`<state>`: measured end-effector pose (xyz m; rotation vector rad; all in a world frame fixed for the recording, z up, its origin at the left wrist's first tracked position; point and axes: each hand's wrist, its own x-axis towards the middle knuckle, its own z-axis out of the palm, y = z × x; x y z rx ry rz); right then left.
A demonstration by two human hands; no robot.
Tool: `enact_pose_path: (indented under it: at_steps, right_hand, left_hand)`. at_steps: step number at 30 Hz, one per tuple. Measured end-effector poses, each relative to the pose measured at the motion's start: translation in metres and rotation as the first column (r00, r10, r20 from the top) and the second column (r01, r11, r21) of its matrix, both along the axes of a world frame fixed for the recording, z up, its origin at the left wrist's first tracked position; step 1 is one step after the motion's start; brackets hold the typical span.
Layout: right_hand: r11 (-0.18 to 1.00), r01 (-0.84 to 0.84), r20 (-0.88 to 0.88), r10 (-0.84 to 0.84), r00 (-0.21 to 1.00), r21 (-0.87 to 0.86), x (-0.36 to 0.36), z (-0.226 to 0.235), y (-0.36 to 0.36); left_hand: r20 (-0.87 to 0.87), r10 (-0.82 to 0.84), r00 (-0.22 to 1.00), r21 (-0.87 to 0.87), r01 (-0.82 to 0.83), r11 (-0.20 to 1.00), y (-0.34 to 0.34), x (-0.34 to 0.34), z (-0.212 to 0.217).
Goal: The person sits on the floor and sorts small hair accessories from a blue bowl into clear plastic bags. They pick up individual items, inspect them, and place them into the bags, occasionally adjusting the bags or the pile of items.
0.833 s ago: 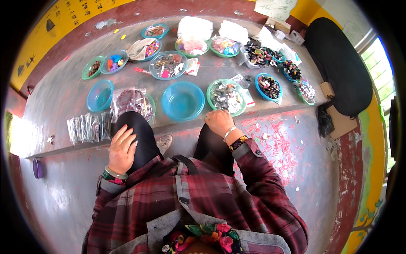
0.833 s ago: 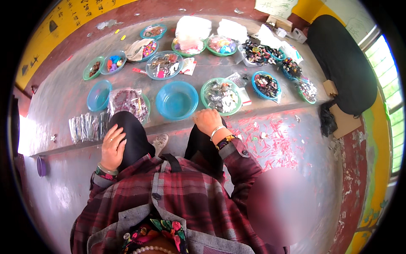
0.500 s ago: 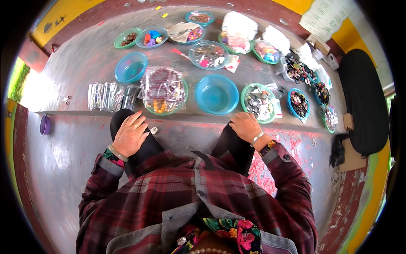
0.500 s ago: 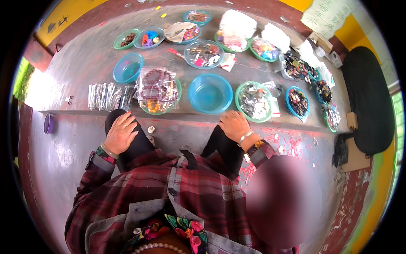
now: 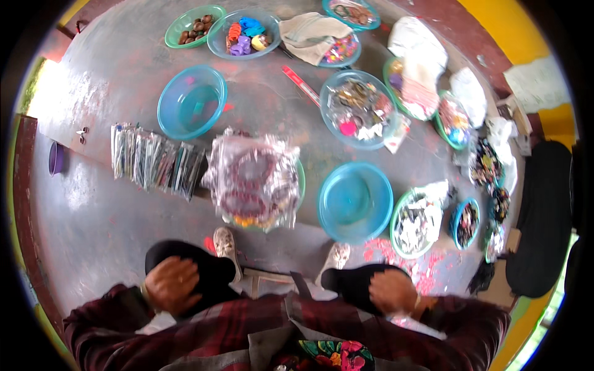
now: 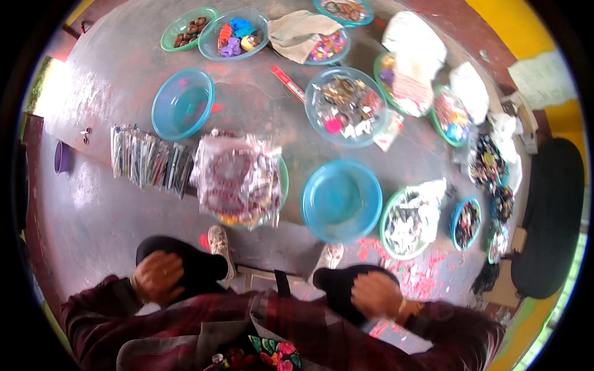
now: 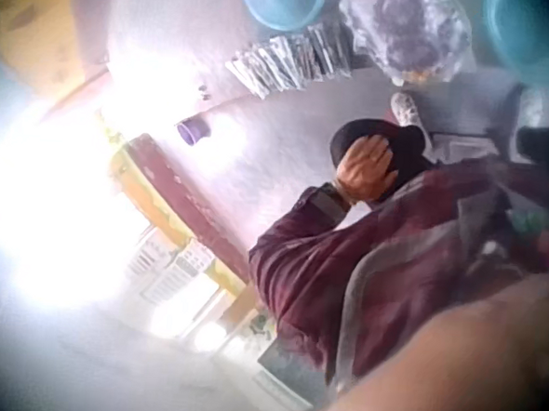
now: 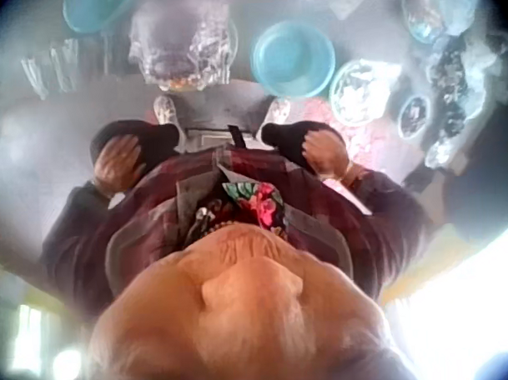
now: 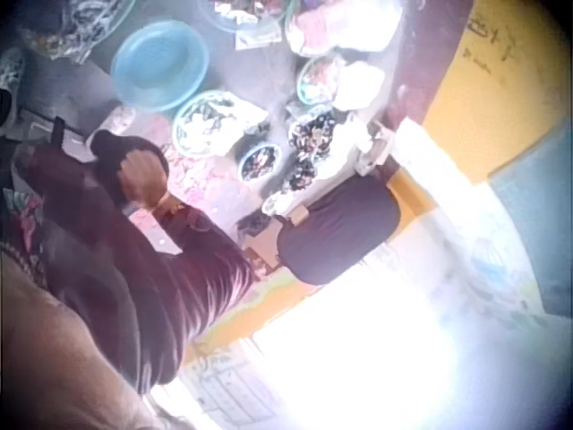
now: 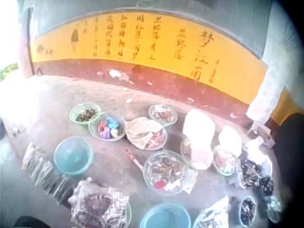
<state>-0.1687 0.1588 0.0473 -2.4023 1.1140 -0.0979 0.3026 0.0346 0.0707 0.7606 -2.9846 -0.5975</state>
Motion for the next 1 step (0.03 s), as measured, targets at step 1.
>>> enact_pose_path:
  at_steps: [1]
  right_hand:
    - [0.997, 0.06, 0.065, -0.064, 0.996, 0.056, -0.004, -0.0058, -0.0046]
  left_hand:
    - [0.026, 0.013, 1.0, 0.061, -0.015, 0.998, -0.0075, -0.0045, 0.0014]
